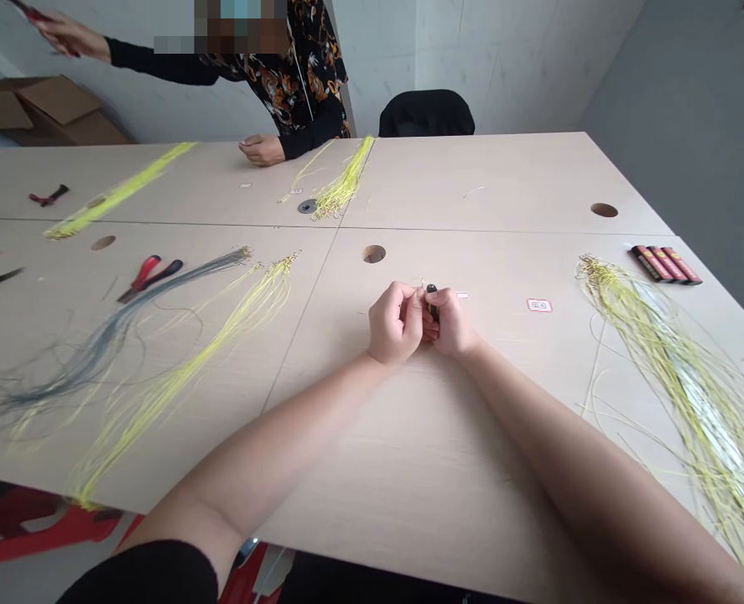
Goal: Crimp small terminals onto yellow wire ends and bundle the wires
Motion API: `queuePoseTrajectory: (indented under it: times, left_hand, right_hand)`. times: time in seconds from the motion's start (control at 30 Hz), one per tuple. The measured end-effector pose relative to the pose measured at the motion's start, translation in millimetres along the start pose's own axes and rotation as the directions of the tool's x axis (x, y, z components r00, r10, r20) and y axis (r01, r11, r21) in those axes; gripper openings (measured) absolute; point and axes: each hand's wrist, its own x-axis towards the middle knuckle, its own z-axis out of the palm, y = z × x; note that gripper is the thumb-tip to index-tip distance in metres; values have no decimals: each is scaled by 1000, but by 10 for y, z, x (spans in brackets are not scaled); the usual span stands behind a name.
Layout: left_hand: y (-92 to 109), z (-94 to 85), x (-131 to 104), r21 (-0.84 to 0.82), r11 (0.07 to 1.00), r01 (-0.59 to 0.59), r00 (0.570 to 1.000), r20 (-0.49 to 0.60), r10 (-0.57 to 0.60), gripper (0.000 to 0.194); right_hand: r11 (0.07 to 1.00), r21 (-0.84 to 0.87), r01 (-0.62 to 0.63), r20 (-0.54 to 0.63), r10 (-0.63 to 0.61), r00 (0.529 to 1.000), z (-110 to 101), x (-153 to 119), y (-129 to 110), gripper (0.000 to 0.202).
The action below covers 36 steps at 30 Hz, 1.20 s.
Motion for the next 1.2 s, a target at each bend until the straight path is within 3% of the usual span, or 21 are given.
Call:
queuePoseTrajectory:
  times: [0.97,1.13,1.2]
  left_hand:
    - [-2,-2,-3,42,998,36,999,26,-38,29]
    - [-12,-2,-2,-7,998,69,997,32,-69,28]
    - [-7,-1,8,-5,999,44,999,4,-44,29]
  right_hand:
    - [999,-24,-24,-23,23,999,15,0,-11,43]
    - [997,13,76,3,-76,997,-35,-11,20,42]
    - [987,11,161,-44,-160,986,-38,-17,20,42]
